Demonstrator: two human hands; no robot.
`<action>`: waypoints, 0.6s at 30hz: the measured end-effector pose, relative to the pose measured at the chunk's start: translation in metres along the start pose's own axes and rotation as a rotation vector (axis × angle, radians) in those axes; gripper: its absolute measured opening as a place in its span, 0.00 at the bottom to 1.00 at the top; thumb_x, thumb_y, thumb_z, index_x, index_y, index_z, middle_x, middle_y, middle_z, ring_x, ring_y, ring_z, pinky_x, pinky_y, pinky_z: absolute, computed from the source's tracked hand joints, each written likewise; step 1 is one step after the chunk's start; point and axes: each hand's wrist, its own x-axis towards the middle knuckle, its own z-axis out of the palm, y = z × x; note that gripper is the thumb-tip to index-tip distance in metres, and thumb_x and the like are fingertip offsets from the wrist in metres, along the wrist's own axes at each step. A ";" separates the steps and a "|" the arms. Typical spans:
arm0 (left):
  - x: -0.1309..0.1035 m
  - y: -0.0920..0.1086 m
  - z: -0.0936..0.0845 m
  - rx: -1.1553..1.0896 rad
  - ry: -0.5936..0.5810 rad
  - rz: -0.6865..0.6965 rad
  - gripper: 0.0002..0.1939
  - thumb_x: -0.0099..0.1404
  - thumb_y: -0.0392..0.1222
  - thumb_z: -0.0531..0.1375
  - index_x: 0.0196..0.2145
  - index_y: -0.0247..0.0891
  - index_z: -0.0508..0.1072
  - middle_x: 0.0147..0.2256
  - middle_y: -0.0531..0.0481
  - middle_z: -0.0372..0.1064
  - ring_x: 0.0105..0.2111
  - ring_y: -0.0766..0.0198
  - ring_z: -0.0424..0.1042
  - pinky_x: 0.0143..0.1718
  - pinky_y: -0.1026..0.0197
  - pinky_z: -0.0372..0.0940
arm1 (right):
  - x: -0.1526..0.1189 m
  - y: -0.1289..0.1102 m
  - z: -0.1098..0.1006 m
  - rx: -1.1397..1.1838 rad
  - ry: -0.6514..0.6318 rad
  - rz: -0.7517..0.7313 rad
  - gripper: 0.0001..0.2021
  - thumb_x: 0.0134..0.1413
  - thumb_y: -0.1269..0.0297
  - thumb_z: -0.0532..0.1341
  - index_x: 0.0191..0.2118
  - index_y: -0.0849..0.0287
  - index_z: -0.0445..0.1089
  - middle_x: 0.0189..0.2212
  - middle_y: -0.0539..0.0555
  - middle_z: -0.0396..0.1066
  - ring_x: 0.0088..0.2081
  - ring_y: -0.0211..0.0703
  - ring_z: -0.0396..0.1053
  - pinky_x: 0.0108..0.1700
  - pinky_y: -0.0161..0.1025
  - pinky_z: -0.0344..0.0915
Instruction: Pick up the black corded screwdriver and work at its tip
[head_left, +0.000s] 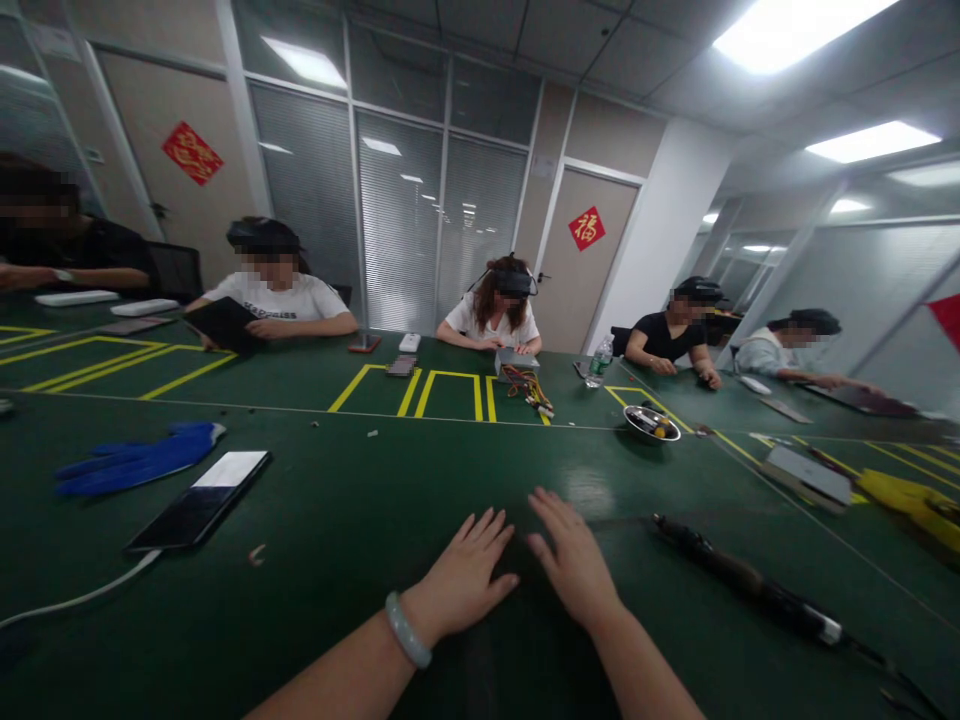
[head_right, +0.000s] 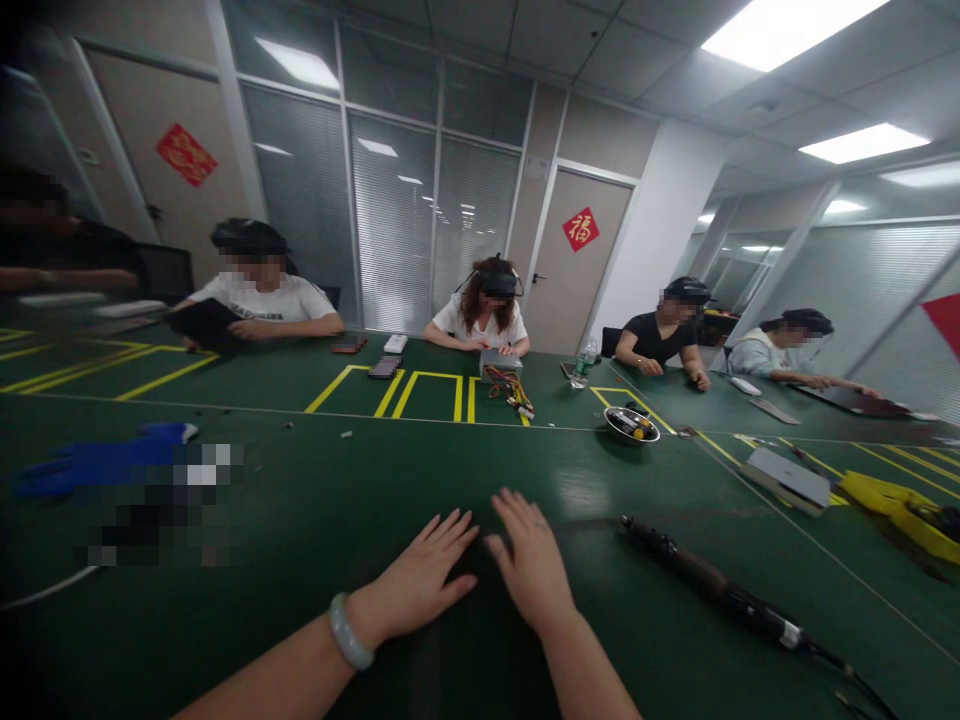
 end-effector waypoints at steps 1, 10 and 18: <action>-0.001 0.001 -0.003 -0.011 0.002 -0.003 0.33 0.71 0.59 0.46 0.68 0.44 0.46 0.68 0.47 0.38 0.68 0.53 0.37 0.66 0.46 0.38 | -0.004 0.022 -0.010 -0.075 0.131 0.117 0.26 0.63 0.52 0.49 0.64 0.55 0.57 0.65 0.56 0.53 0.66 0.50 0.48 0.66 0.54 0.45; -0.002 0.003 -0.011 -0.071 -0.046 -0.028 0.34 0.70 0.64 0.44 0.68 0.47 0.46 0.68 0.49 0.38 0.67 0.52 0.38 0.65 0.43 0.41 | -0.152 0.251 -0.093 -0.414 0.684 1.071 0.37 0.53 0.41 0.48 0.63 0.57 0.58 0.66 0.72 0.44 0.68 0.67 0.29 0.57 0.72 0.40; -0.003 0.006 -0.012 -0.063 -0.026 -0.027 0.34 0.70 0.63 0.44 0.68 0.47 0.47 0.68 0.49 0.39 0.67 0.52 0.39 0.65 0.44 0.41 | -0.163 0.296 -0.103 -0.376 0.393 1.150 0.34 0.49 0.39 0.48 0.51 0.59 0.71 0.55 0.78 0.62 0.53 0.82 0.61 0.54 0.75 0.43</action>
